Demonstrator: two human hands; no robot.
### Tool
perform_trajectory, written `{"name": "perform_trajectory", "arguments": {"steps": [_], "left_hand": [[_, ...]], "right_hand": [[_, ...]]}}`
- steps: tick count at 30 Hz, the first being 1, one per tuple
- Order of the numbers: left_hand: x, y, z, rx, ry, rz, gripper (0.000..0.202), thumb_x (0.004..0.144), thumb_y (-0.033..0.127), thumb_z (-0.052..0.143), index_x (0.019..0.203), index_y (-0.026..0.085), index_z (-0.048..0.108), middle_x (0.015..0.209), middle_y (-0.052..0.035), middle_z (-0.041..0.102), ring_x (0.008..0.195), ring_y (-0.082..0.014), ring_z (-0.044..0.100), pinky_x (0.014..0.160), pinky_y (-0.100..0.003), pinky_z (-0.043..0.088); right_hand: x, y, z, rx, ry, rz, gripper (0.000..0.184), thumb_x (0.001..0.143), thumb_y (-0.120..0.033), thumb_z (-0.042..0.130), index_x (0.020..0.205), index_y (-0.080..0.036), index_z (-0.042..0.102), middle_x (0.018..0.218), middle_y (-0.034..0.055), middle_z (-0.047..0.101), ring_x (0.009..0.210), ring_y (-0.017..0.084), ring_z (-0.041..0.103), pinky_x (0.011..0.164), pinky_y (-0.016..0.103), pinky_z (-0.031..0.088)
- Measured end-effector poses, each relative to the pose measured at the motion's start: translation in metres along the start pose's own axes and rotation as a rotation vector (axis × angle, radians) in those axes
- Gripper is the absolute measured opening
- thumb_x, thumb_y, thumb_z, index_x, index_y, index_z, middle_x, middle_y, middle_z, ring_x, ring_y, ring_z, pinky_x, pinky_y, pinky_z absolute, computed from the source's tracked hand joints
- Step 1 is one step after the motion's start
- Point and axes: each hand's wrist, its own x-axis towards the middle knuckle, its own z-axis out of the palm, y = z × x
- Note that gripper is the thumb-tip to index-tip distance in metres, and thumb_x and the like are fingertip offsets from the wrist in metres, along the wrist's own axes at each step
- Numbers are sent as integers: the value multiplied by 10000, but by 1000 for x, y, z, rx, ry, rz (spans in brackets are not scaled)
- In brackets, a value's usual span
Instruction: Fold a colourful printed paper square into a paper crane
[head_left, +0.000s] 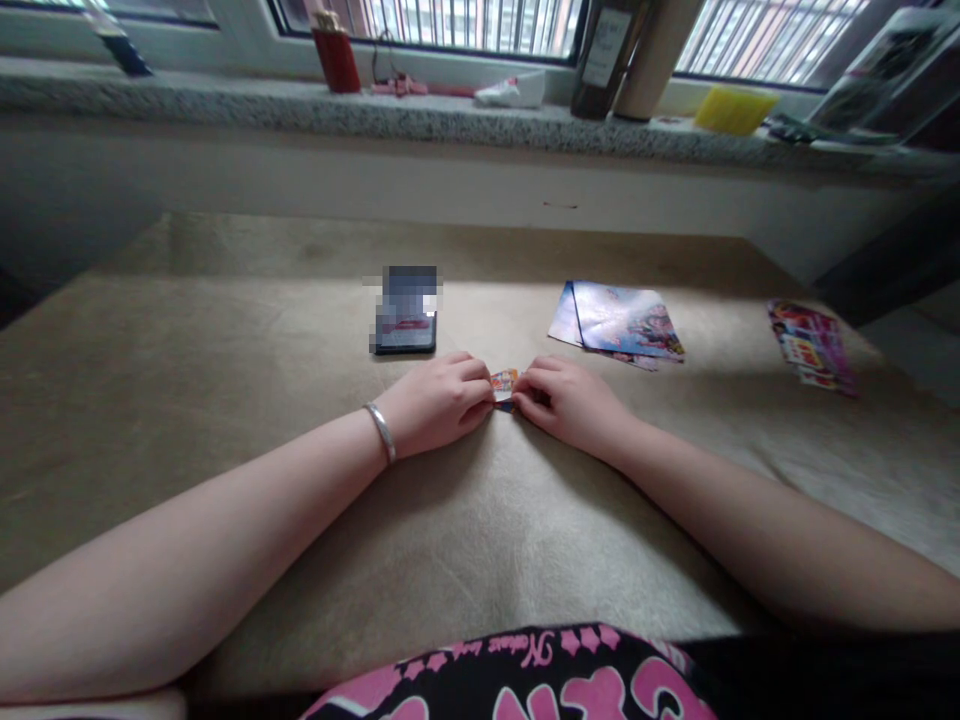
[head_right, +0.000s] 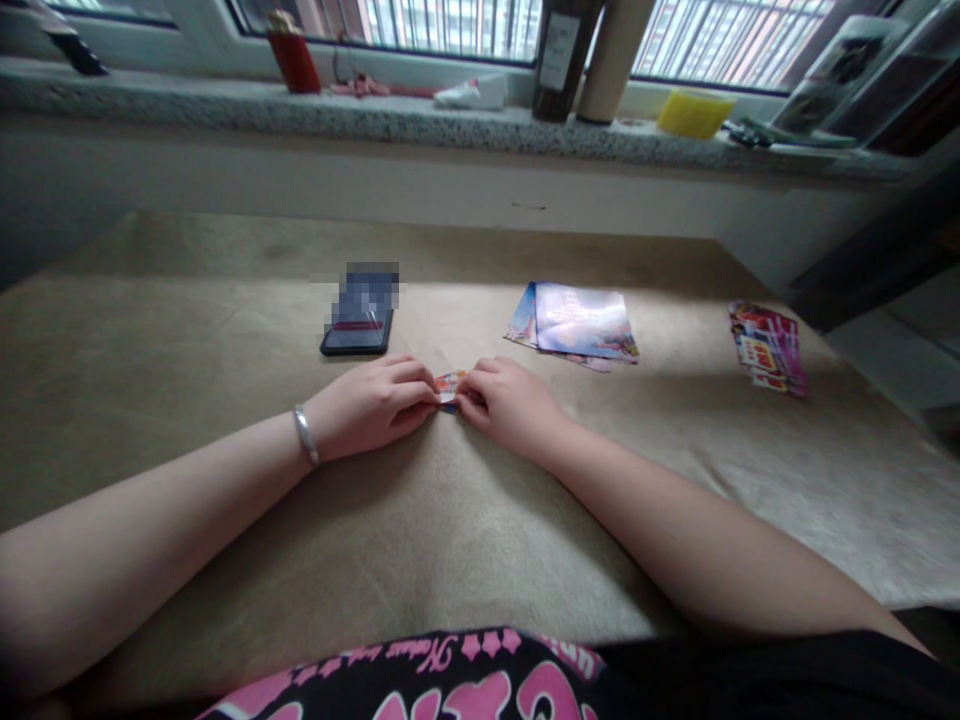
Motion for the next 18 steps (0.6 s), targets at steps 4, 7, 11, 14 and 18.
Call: {"name": "perform_trajectory", "arguments": {"steps": [4,7,11,14,18], "left_hand": [[-1,0,-2,37,-5,34,234,920,216,453,839,139,659,875,-76,656,806,-156,578,749,-275,508],[-3,-1,-2,75,2,61,217,922,213,452,881,142,652,882,-69,664,802,-152,586,738,-265,508],[-4,-3,-2,104,11,131,224,930,212,452,1059,183,633,910,-42,684,780,-146,594,675,-251,502],[-5,-3,-3,135,-20,162,271,949,232,435,1155,207,609,977,-36,694,823,-146,606,690,-255,510],[-5,-2,-4,158,-38,142,292,963,240,416,1183,213,607,996,-33,695,835,-141,606,707,-257,516]], "right_hand": [[1,2,0,66,-12,49,132,830,-226,567,718,-168,606,726,32,586,695,141,511,631,250,369],[2,4,1,71,-18,58,127,824,-227,567,712,-172,588,715,25,576,681,137,501,619,249,359],[4,6,1,98,-27,53,103,822,-215,559,726,-177,570,707,17,576,667,130,494,615,244,356],[4,8,2,102,-15,35,102,823,-213,562,727,-178,567,701,14,577,659,128,491,612,241,356],[1,11,1,100,17,-3,85,838,-231,580,773,-176,589,723,12,590,659,122,505,605,229,362]]}}
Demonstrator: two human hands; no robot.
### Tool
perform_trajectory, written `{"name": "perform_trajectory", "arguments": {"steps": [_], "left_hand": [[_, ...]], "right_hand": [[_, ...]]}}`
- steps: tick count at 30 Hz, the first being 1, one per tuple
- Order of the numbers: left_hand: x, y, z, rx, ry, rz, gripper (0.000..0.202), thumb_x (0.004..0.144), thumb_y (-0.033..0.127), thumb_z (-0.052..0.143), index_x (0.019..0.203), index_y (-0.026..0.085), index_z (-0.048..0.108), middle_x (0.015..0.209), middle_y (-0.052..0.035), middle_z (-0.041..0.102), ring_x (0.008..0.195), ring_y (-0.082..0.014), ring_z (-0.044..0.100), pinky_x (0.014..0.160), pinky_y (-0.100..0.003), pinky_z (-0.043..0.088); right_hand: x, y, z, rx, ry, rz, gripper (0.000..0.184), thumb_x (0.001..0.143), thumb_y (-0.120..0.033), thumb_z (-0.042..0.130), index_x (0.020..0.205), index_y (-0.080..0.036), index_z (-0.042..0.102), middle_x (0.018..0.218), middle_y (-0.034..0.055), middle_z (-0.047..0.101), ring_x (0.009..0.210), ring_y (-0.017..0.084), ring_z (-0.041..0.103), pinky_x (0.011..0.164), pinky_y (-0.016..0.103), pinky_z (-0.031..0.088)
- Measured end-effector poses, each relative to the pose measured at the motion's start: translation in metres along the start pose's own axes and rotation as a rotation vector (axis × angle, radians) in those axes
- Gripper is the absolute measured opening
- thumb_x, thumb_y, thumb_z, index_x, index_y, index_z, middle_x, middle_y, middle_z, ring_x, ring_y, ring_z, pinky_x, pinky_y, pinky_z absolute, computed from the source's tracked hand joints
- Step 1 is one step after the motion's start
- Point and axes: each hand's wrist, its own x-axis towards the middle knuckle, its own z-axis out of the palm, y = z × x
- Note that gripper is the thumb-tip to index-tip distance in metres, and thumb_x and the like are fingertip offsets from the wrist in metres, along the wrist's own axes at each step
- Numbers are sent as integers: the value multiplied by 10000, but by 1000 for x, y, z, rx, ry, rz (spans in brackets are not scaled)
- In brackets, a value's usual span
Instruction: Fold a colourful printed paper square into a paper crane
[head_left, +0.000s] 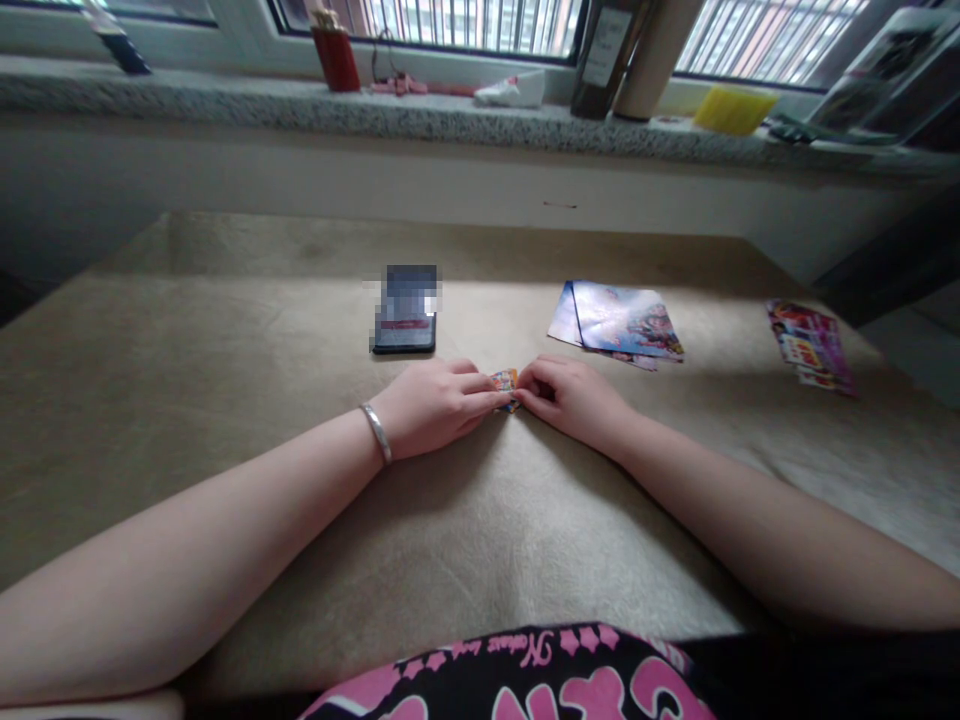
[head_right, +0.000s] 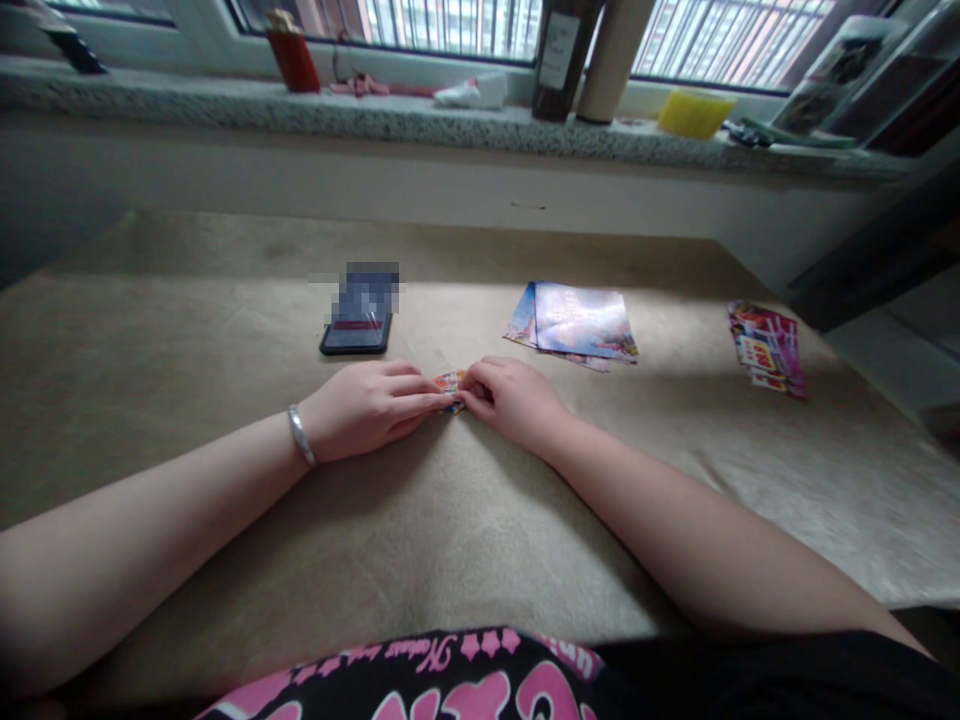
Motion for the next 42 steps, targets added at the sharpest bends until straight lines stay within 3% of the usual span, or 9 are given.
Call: {"name": "perform_trajectory", "arguments": {"steps": [8,12,35,42], "left_hand": [[1,2,1,12,-7,-11,275,958,254,434,1136,214,640,972,-39,690,843,-151,599,729,-272,513],[1,2,1,16,0,-19,275,959,268,430,1111,216,653,942,-33,689,806,-152,592,702,-271,510],[5,7,-2,9,-15,-66,270,936,261,445,1070,203,672,882,-69,652,777,-167,554,702,-282,499],[5,8,-2,-4,-29,-60,280,934,242,430,1058,183,673,899,-80,649,814,-183,567,721,-297,509]], "right_hand": [[-7,5,-8,-173,33,-283,170,904,-281,524,847,-190,655,799,38,662,707,143,569,639,247,403],[-9,5,-9,-244,63,-325,206,920,-280,496,860,-193,673,807,42,674,760,163,581,669,259,422],[-6,-2,-5,-201,33,-124,136,833,-213,541,792,-180,666,734,39,599,715,152,512,630,254,358],[-5,-1,-5,-61,18,-30,88,800,-202,583,784,-183,668,712,18,578,701,136,519,627,236,376]]}}
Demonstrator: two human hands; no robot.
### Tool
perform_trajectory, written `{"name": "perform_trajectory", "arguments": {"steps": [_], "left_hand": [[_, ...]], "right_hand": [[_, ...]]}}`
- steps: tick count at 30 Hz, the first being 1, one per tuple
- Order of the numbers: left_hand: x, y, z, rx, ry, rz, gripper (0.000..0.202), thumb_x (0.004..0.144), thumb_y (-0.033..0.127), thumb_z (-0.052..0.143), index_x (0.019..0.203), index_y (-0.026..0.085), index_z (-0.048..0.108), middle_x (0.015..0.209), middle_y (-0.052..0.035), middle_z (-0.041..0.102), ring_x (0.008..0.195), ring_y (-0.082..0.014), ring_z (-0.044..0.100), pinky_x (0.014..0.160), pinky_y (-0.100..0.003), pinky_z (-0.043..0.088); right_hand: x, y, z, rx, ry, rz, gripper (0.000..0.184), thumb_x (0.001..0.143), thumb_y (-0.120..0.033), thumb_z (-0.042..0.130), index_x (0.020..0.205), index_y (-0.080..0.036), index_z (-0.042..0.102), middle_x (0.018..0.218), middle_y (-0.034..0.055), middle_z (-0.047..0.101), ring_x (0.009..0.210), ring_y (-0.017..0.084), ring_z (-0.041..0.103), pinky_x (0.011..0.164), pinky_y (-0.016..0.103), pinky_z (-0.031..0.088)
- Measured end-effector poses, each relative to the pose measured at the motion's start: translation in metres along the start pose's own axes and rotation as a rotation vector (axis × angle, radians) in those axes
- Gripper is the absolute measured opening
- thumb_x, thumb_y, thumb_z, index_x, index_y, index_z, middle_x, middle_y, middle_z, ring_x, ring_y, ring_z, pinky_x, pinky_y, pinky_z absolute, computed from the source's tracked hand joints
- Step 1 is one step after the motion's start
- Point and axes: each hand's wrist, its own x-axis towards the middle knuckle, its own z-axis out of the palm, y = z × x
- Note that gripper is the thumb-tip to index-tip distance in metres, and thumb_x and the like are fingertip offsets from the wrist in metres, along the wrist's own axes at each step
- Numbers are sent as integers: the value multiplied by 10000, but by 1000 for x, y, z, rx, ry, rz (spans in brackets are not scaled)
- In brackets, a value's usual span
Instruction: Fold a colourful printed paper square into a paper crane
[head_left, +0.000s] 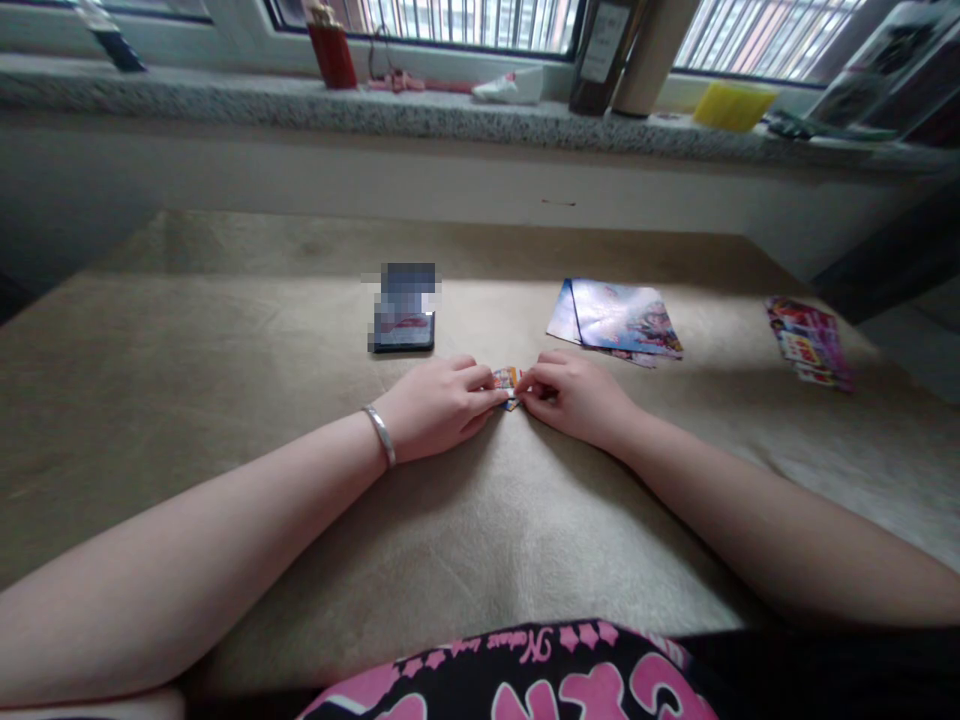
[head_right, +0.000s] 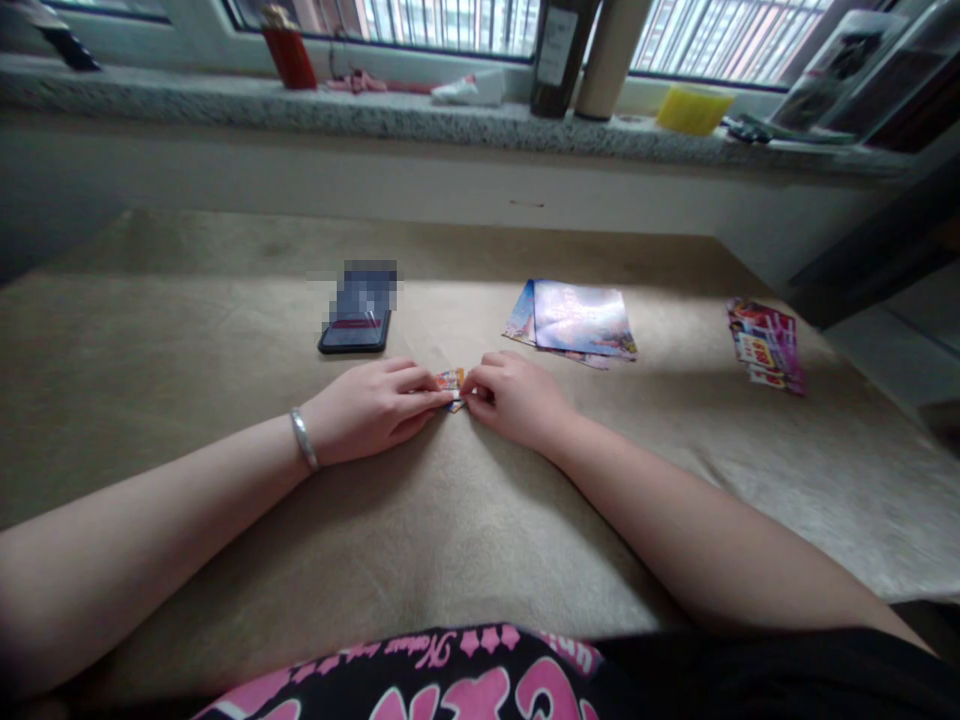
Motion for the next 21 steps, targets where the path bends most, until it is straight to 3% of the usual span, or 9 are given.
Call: {"name": "perform_trajectory", "arguments": {"steps": [7,14,21], "left_hand": [[2,2,0,15,1,-10,272,934,253,433,1042,189,675,882,-77,641,776,-173,550,686,-290,492],[2,3,-1,16,-1,-21,274,930,234,442,1097,191,654,921,-80,639,793,-172,548,707,-298,488],[1,2,-2,-12,-18,-29,279,920,231,453,1107,205,658,912,-73,638,809,-184,557,701,-299,495]], "right_hand": [[0,0,-1,-49,-2,-33,88,807,-201,578,773,-186,657,739,28,598,720,146,527,630,247,370],[-3,-3,-4,-199,-10,-213,205,890,-204,487,889,-213,691,885,58,677,788,171,544,668,281,380],[-4,0,-5,-206,3,-216,209,882,-202,500,893,-225,708,903,41,680,795,166,553,665,274,386]]}}
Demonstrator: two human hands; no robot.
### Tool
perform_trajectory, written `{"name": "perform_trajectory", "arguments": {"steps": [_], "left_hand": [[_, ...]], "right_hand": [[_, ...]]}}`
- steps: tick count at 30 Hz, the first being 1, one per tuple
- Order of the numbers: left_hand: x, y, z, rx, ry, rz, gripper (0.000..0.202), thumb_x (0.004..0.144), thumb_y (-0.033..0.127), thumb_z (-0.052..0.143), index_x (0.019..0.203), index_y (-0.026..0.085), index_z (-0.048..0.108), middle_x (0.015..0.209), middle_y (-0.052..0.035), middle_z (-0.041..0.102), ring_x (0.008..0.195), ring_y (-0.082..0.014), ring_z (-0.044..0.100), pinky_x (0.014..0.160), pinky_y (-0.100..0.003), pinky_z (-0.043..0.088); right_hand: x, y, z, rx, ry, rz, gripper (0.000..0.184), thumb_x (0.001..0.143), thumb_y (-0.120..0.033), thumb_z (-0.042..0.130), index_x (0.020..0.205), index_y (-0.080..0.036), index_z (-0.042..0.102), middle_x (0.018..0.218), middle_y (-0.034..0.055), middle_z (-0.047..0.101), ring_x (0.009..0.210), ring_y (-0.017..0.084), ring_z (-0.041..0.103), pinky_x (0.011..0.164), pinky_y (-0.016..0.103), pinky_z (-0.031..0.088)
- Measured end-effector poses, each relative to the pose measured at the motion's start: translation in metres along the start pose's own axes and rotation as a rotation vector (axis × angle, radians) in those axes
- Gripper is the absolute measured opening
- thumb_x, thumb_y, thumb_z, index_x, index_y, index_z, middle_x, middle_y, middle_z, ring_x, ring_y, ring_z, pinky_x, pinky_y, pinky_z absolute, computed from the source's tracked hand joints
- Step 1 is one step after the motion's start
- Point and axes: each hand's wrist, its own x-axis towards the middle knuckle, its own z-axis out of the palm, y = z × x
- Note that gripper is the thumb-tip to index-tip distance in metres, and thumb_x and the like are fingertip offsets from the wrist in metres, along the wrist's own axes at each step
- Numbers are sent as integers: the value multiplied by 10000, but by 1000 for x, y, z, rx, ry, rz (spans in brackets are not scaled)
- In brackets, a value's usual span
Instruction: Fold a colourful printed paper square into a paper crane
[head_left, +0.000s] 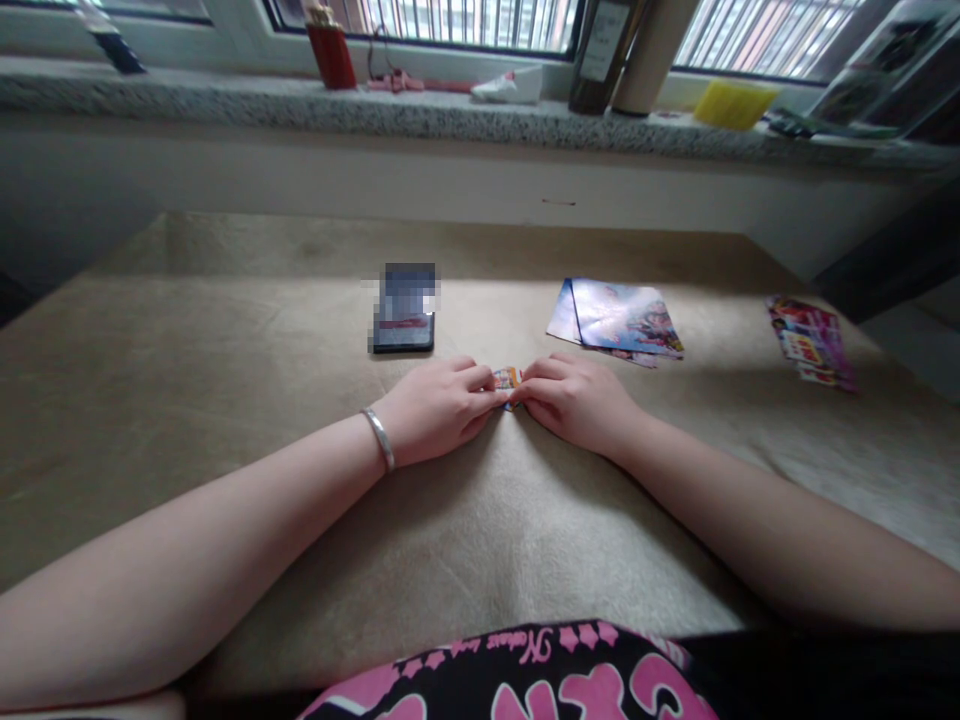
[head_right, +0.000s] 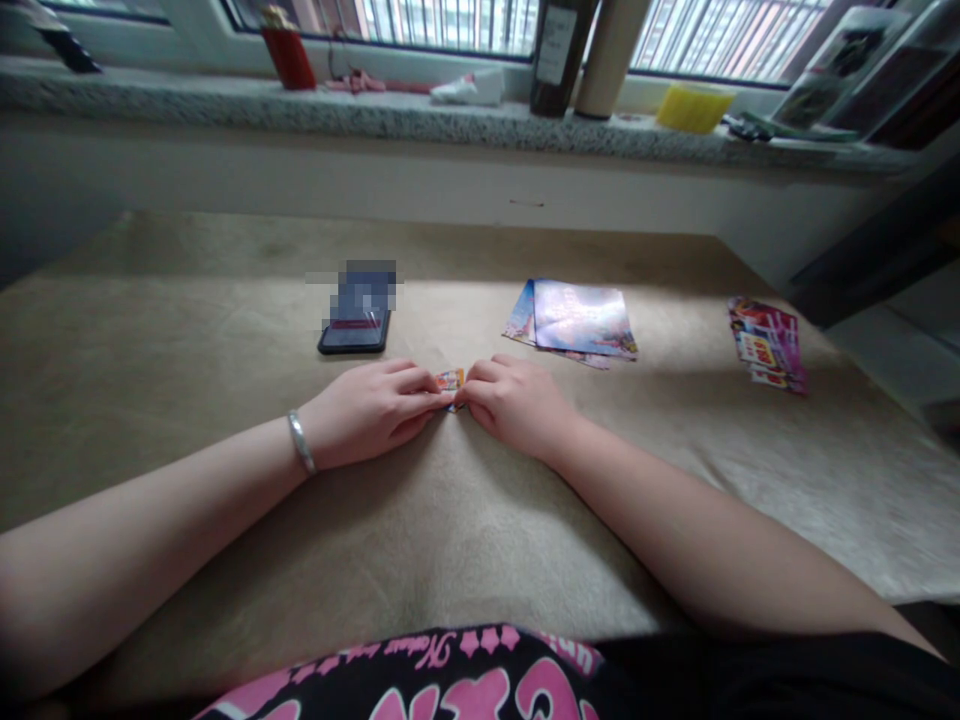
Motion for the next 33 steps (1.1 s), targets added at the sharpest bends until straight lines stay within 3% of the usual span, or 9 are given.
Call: {"name": "perform_trajectory", "arguments": {"steps": [13,24,33], "left_hand": [[3,3,-2,44,-8,-18,233,888,212,475,1016,193,669,919,-69,651,825,-190,571,720,-312,475],[-1,-1,-9,29,-117,-75,205,815,161,518,897,167,706,867,-74,643,799,-193,574,716,-309,491],[-4,-5,-10,-11,-172,-70,276,823,139,501,995,206,706,904,-55,639,827,-199,588,750,-322,520]], "right_hand": [[5,-4,-4,-59,-37,-33,204,856,-175,506,874,-213,706,862,46,672,742,162,535,633,273,365],[0,4,-9,-25,-45,-21,186,833,-198,536,805,-227,718,823,30,680,731,153,561,594,266,358],[0,7,-10,-22,-59,-37,181,814,-177,541,783,-213,716,822,23,689,723,154,573,601,266,379]]}}
